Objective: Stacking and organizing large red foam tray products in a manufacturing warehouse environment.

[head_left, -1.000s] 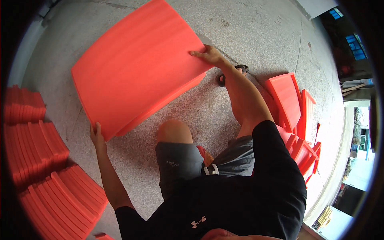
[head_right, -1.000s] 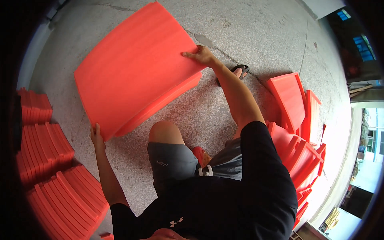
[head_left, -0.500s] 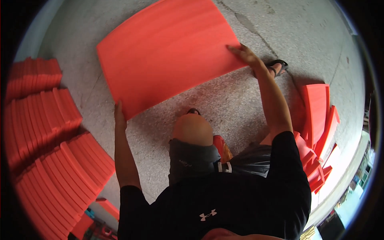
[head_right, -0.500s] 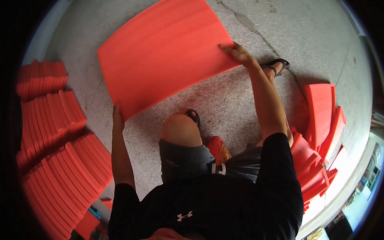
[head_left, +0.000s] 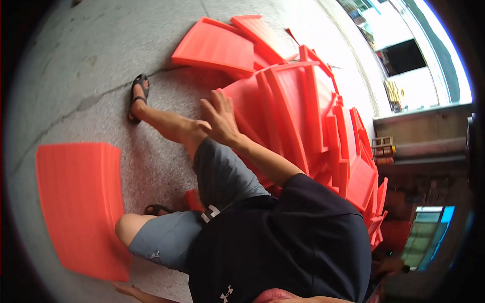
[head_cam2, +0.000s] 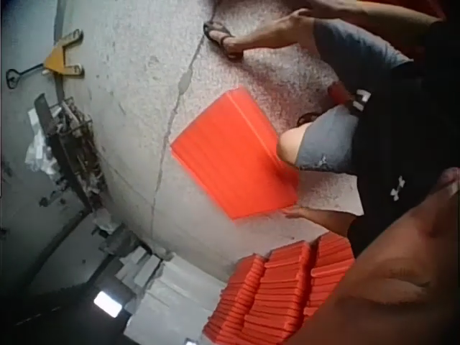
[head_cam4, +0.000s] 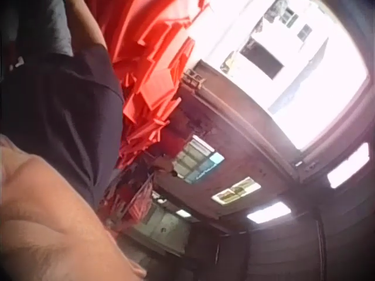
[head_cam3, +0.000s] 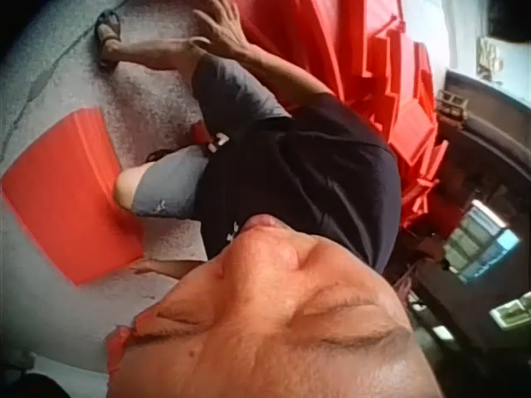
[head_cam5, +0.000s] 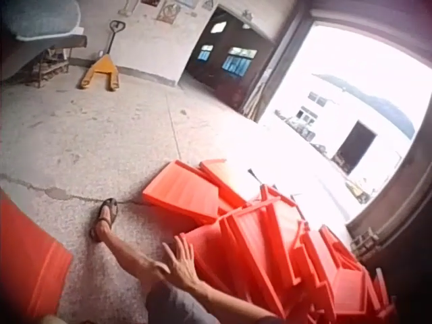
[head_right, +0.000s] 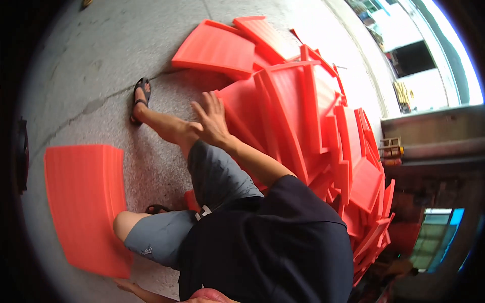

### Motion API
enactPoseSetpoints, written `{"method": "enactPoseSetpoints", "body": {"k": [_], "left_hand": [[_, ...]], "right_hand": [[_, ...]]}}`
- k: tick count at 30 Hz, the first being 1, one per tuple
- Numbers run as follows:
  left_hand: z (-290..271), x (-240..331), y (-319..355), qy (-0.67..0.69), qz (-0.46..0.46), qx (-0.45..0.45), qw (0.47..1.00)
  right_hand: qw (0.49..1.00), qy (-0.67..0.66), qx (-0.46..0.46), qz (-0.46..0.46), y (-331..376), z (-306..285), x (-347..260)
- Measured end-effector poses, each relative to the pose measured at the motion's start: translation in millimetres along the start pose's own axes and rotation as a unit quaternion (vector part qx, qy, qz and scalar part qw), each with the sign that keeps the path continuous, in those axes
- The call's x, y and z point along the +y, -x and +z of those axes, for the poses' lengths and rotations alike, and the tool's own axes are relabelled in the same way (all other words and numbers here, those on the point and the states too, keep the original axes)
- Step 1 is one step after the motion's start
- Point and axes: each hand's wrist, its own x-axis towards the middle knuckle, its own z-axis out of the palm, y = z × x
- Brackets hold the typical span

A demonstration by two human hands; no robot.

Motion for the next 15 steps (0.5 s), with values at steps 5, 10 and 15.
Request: {"method": "enactPoseSetpoints", "body": {"k": [5,10,15], "left_hand": [[3.7,-29.1,-67.5,0.582,-0.359,-0.397,0.613],[39.9,-57.2,-149.0,0.812,-0.407,-0.415,-0.055],[57.9,-229.5,-366.5,0.858,-0.287,-0.197,-0.378]], "right_hand": [[0.913,0.247,0.129,0.299,138.4,-152.7,157.9],[0.859,0.282,0.194,0.381,180.1,-181.4,258.7],[0.884,0.157,0.018,0.440,198.0,-157.3,295.8]]}}
